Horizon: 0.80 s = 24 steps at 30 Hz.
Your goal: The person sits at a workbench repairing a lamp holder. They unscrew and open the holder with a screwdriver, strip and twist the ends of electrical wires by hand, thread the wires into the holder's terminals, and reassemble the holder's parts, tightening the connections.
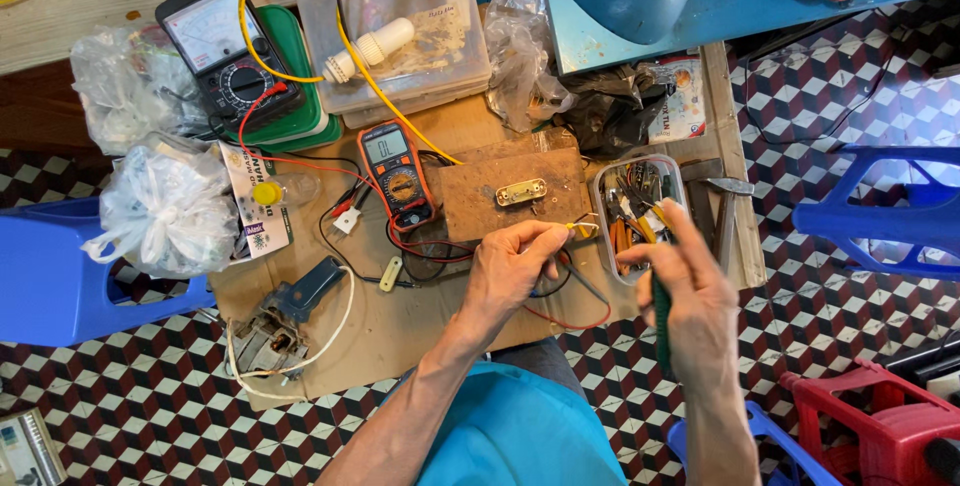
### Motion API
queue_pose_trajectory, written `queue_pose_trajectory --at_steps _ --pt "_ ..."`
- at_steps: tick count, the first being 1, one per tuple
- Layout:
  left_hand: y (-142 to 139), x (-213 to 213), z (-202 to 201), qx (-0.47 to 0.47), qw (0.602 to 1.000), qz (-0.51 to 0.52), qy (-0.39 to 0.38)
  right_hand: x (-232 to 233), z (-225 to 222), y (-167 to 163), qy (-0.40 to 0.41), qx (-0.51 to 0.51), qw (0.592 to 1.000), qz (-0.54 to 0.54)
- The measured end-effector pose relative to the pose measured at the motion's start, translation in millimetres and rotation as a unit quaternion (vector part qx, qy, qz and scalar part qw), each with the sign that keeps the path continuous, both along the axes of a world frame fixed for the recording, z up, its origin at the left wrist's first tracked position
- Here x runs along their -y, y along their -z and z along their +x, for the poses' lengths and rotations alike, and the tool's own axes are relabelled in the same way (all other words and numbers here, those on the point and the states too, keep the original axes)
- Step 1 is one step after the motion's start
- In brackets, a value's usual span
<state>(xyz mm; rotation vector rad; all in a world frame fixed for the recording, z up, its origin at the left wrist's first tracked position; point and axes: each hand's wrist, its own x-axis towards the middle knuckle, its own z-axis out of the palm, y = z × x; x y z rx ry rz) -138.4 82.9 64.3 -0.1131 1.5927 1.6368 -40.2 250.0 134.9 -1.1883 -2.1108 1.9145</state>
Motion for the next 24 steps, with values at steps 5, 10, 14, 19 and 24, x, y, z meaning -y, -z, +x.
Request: queue_pose_trajectory --at_steps 5,10,14,19,24 --pt "5.0 -2.1 3.8 -0.005 1.0 0.018 0.001 30.5 10.5 22.5 -0.106 -0.029 0.993 -0.051" --pt "6.5 0.9 8.8 -0.015 0.998 0.064 0.0 28.1 10.7 32.8 -0.116 0.061 0.99 -0.05" --pt "7.1 3.2 9.3 -0.007 0.995 0.1 0.003 24.0 10.9 31.5 -0.106 0.02 0.989 -0.104" --pt "9.7 4.4 8.8 -0.014 0.994 0.105 0.017 20.7 11.3 30.7 -0.084 -0.033 0.98 -0.176" --pt "8.1 3.9 9.2 -0.013 0.993 0.117 0.015 19.1 14.4 33.9 -0.106 -0.032 0.983 -0.144"
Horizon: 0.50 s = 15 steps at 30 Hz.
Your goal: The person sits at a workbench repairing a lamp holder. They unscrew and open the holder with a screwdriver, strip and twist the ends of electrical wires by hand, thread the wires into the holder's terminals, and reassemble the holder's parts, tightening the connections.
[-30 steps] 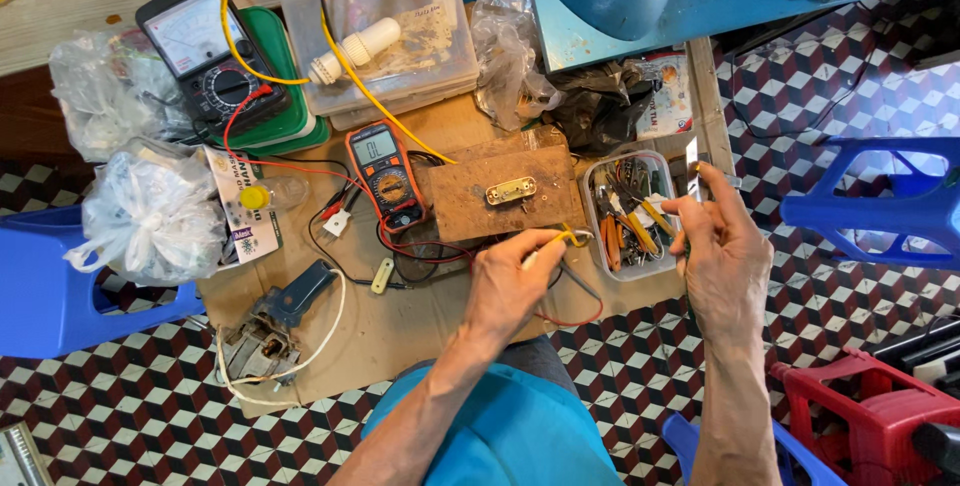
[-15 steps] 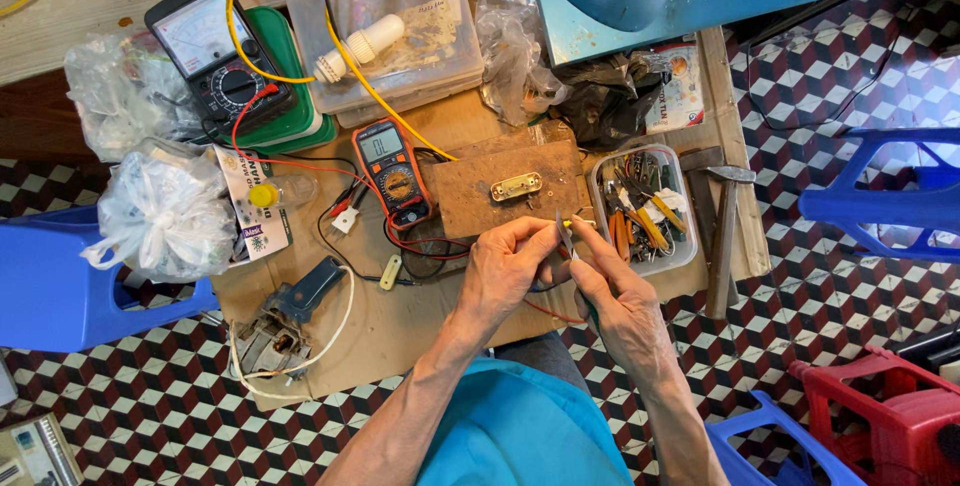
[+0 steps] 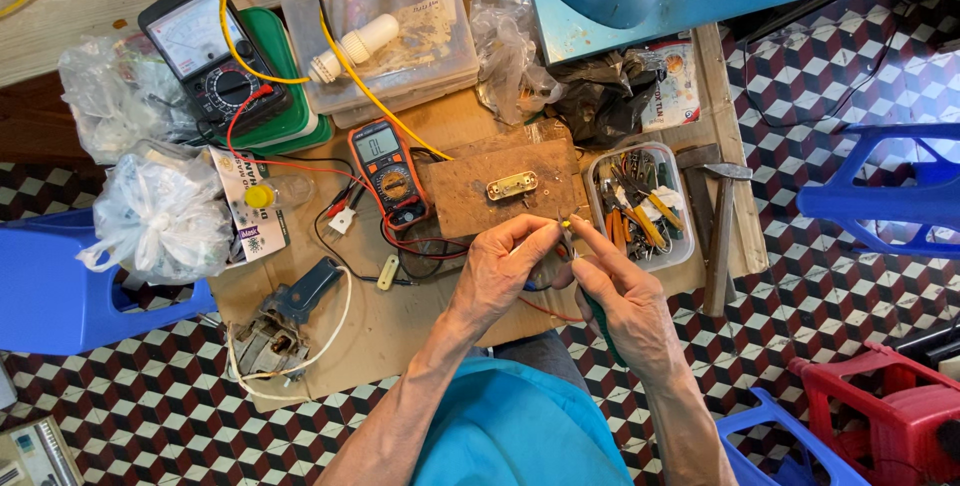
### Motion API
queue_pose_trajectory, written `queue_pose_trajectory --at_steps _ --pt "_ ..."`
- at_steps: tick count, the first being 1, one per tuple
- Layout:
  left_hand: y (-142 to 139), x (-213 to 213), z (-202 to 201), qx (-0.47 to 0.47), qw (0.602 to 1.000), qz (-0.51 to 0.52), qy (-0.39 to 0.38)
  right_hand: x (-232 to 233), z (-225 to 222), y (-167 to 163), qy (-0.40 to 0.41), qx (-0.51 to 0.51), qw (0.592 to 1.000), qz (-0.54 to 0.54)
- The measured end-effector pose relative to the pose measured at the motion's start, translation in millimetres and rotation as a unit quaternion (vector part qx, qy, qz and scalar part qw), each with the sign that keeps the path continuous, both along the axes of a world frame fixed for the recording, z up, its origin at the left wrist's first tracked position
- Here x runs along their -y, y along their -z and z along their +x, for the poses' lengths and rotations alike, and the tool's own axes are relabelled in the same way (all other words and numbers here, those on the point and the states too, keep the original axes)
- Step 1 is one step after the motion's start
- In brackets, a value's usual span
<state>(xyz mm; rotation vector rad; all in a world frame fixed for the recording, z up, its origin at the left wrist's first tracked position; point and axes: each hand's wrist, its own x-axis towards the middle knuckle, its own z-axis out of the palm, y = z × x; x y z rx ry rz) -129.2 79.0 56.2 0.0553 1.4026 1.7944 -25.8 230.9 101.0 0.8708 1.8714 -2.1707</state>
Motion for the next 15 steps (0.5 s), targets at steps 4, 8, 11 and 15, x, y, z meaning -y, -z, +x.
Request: queue_pose_trajectory --at_steps 4,8,11,15 --pt "-6.7 -3.3 0.5 0.026 1.0 0.0 -0.006 0.5 0.0 3.7 0.012 0.012 0.999 0.031" --pt "-13.3 -8.6 2.5 0.077 0.996 0.03 -0.017 1.1 -0.6 3.2 0.034 -0.01 0.999 0.038" --pt "-16.1 -10.7 4.7 0.026 1.0 -0.001 -0.017 3.9 -0.3 1.8 0.054 0.003 0.997 0.06" --pt "-20.2 -16.9 8.3 -0.054 0.995 -0.078 -0.026 8.3 -2.7 3.8 0.057 0.016 0.99 0.126"
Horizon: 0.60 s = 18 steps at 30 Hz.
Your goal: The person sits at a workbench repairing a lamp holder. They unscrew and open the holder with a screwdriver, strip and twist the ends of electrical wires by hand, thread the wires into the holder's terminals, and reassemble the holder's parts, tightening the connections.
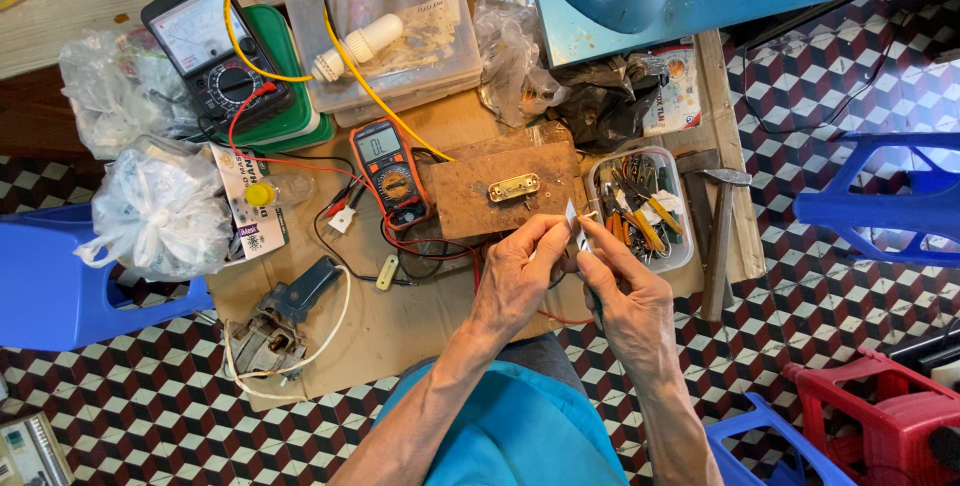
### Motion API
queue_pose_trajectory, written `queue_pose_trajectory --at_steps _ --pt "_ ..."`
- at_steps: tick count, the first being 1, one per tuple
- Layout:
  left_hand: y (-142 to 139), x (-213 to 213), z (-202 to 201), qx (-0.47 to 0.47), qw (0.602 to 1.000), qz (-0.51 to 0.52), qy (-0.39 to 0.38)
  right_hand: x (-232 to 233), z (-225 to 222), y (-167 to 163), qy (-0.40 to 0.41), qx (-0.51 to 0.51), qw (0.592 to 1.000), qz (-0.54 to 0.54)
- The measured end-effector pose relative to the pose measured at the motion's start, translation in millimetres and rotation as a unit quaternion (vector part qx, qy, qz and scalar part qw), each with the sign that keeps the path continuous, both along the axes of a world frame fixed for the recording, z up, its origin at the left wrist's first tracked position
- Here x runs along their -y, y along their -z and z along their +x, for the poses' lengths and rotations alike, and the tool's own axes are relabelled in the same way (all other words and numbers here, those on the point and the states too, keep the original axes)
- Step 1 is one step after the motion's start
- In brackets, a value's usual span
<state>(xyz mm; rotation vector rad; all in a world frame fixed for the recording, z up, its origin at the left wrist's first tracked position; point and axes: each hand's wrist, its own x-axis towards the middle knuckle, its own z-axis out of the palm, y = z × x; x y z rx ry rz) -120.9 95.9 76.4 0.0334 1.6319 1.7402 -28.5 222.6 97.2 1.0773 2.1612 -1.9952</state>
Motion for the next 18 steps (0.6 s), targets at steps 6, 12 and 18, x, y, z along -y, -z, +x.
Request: queue_pose_trajectory --at_steps 6,12,18 --pt "-13.9 -3.6 0.0 -0.064 0.998 -0.028 0.003 3.8 -4.9 -0.1 0.001 -0.011 0.996 0.091" --pt "-24.4 -7.2 0.3 -0.165 0.985 -0.051 0.018 11.7 -11.4 -7.6 -0.011 -0.097 0.972 0.213" --pt "-22.6 2.7 23.3 -0.117 0.991 -0.057 0.004 -63.0 -18.0 -34.7 0.119 -0.004 0.945 0.306"
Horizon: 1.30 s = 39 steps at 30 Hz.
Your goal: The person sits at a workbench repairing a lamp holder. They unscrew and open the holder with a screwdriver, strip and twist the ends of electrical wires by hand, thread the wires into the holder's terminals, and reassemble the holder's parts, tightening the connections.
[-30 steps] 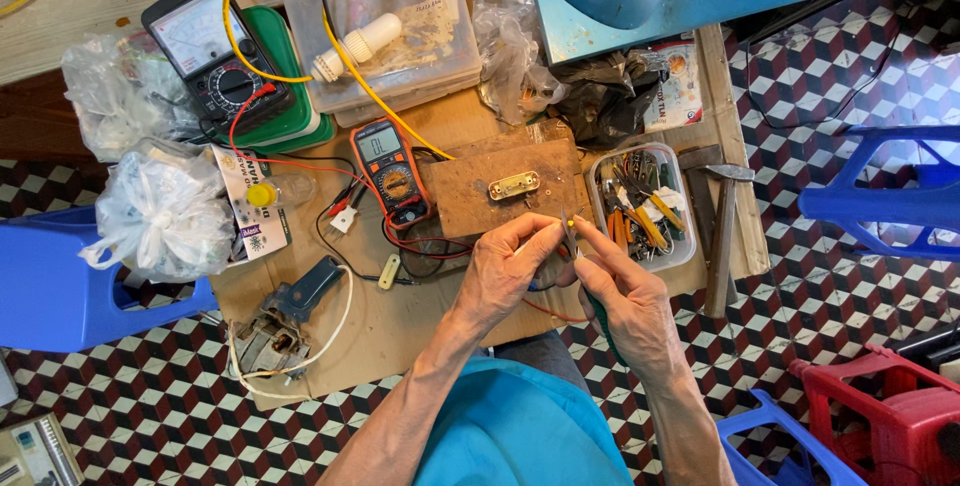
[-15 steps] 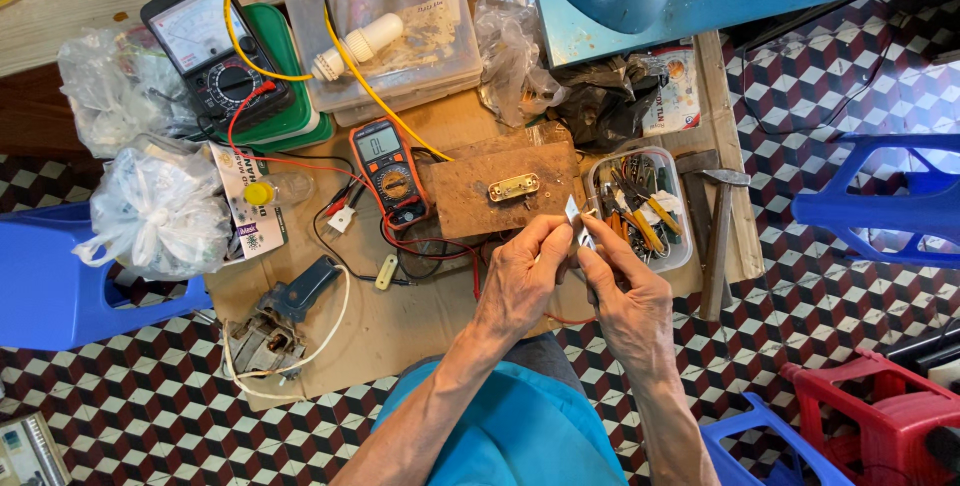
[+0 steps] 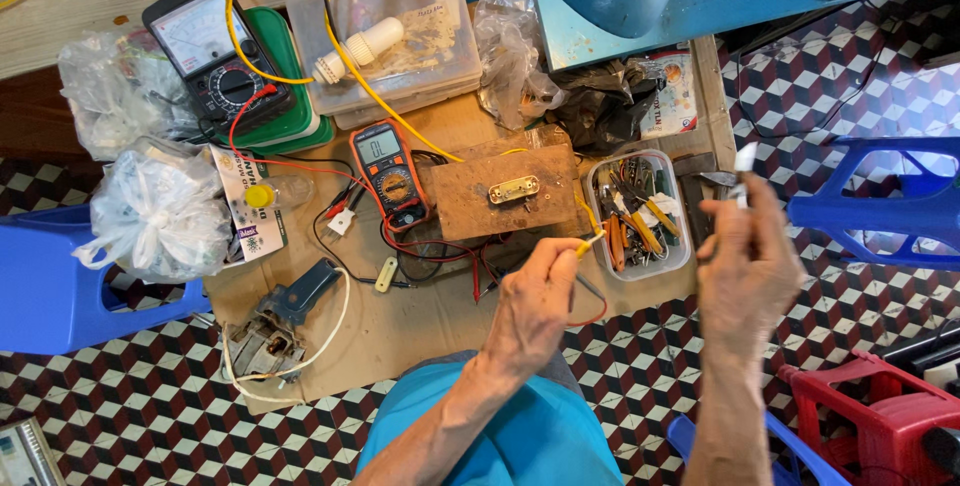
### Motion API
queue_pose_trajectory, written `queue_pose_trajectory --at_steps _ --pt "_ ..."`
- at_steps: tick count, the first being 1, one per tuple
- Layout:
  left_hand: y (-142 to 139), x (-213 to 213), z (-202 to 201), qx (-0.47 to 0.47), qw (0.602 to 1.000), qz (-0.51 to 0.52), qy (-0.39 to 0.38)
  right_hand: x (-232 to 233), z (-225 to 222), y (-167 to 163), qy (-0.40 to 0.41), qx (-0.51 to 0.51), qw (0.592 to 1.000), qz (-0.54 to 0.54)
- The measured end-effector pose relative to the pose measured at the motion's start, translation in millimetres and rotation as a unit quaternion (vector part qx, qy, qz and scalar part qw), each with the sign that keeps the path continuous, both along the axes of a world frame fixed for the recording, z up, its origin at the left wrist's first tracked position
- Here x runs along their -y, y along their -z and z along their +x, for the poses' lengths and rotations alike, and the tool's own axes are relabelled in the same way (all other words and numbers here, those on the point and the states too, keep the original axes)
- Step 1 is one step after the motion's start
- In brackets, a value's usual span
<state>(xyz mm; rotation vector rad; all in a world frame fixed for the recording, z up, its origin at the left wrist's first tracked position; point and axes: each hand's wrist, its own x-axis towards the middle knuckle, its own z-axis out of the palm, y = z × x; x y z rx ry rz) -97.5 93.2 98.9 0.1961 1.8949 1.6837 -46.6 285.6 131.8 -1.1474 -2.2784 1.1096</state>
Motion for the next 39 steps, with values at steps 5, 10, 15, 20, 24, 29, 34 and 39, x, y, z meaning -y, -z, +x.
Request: queue_pose_trajectory --at_steps 5,10,15,20,24,29,34,39 --pt "28.6 13.6 -24.6 0.228 0.967 0.11 -0.022 -32.4 17.0 16.1 0.008 -0.04 0.991 -0.126" --pt "28.8 26.9 -26.9 0.307 0.937 0.164 -0.02 -30.2 7.1 96.4 0.023 0.073 0.965 -0.25" --pt "23.2 37.6 -32.3 0.331 0.921 0.202 -0.014 -47.6 3.0 143.1 -0.024 0.149 0.972 -0.183" --pt "17.8 50.8 -32.6 0.322 0.915 0.244 -0.018 -48.7 1.3 137.8 -0.185 0.182 0.957 0.13" --pt "17.9 61.0 -33.4 0.307 0.934 0.181 0.012 -9.7 3.2 100.8 -0.089 0.115 0.989 -0.032" --pt "20.5 73.4 -38.7 0.238 0.956 0.132 0.113 45.0 -8.1 45.8 -0.245 0.017 0.922 -0.3" --pt "21.7 92.6 -62.2 0.025 0.979 -0.057 0.196 58.2 -31.4 28.5 -0.361 0.145 0.879 -0.276" --pt "33.7 90.4 -86.3 -0.161 0.966 -0.126 0.156 60.4 -45.9 41.3 -0.346 0.121 0.895 -0.254"
